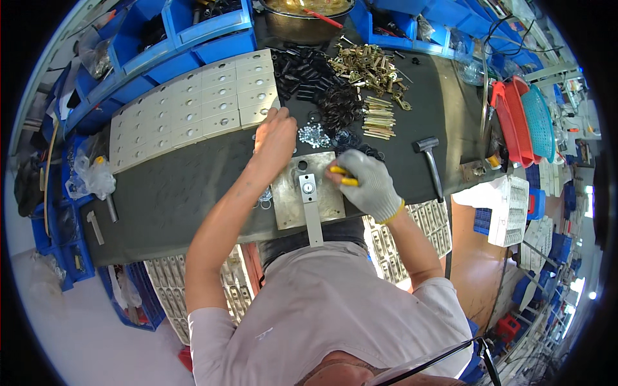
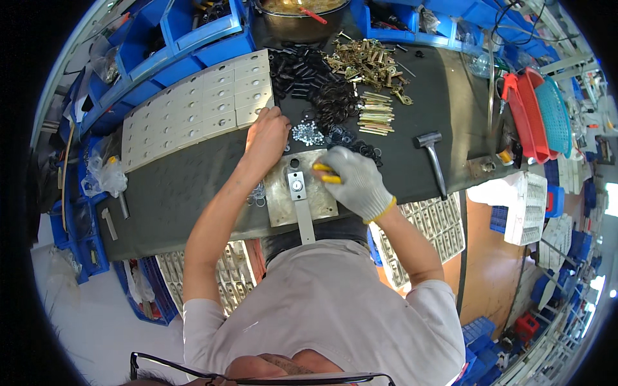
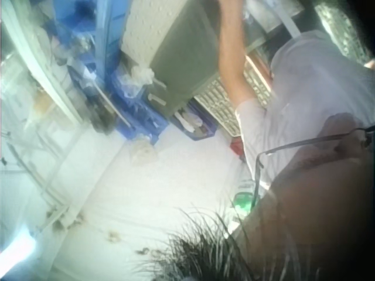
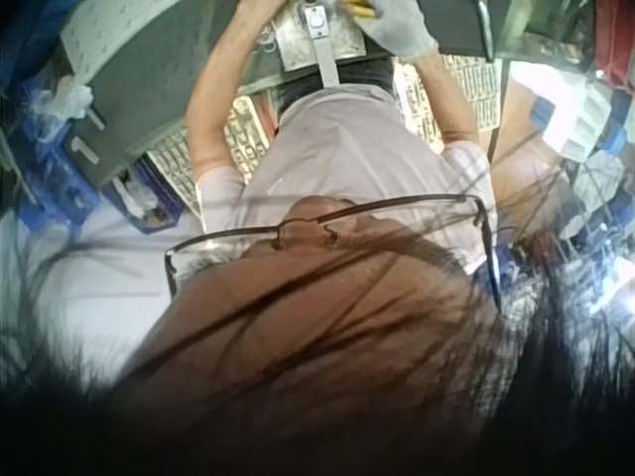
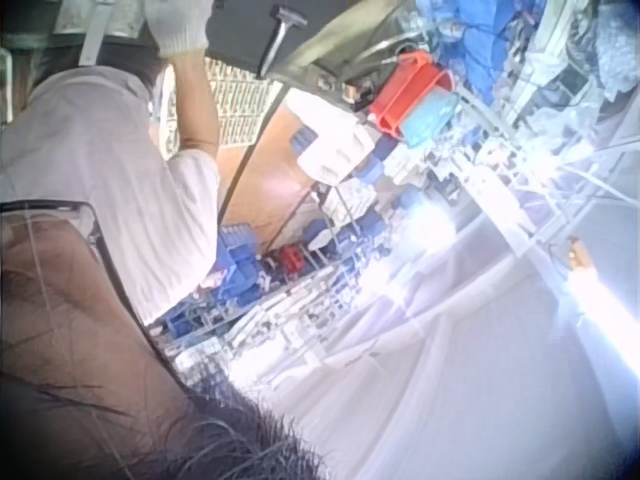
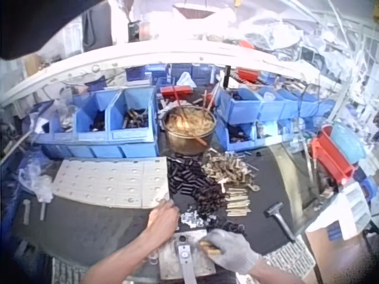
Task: Assembling small metal components using pliers at an industrial workbench.
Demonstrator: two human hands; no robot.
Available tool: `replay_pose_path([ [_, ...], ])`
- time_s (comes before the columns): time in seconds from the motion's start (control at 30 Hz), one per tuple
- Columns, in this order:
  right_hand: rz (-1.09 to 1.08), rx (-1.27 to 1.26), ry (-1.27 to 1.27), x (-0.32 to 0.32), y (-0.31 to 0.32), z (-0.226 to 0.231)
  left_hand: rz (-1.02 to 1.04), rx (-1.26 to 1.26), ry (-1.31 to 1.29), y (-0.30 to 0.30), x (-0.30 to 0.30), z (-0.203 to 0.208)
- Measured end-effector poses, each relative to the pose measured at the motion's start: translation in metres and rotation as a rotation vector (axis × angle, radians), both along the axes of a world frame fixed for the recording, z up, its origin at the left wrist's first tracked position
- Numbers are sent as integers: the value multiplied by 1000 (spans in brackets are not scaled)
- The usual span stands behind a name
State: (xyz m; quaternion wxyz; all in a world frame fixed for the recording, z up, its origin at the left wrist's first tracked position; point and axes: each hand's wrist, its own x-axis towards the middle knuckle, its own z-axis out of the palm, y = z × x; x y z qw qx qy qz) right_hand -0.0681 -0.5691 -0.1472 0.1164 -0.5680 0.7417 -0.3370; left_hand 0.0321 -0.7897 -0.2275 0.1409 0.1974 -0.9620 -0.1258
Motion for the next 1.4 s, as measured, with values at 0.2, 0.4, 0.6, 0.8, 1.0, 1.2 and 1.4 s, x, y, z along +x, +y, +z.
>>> replay_pose_path([
  [0.2, -60, -69, -151, 29, 22, -19, 113, -3, 30, 12, -2, -3],
  [0.4, -50, -88, -178, 41, 19, -16, 153, 40, -28, 17, 2, 2],
  [0.6, -52, -133, -124, 49, 15, -23, 158, 69, -87, 12, 0, 10],
  [0.8, -71, -118, -110, 56, 16, -23, -17, 944, -83, 5, 32, 61],
  [1.0, -156, -45, -82, 62, 13, -20, -246, 1097, -341, 15, 48, 75],
  [1.2, -159, -23, -53, 62, 12, -16, -205, 887, -290, 28, 49, 85],
  [1.4, -128, 20, -49, 56, 9, -20, -133, 877, -299, 29, 47, 85],
])
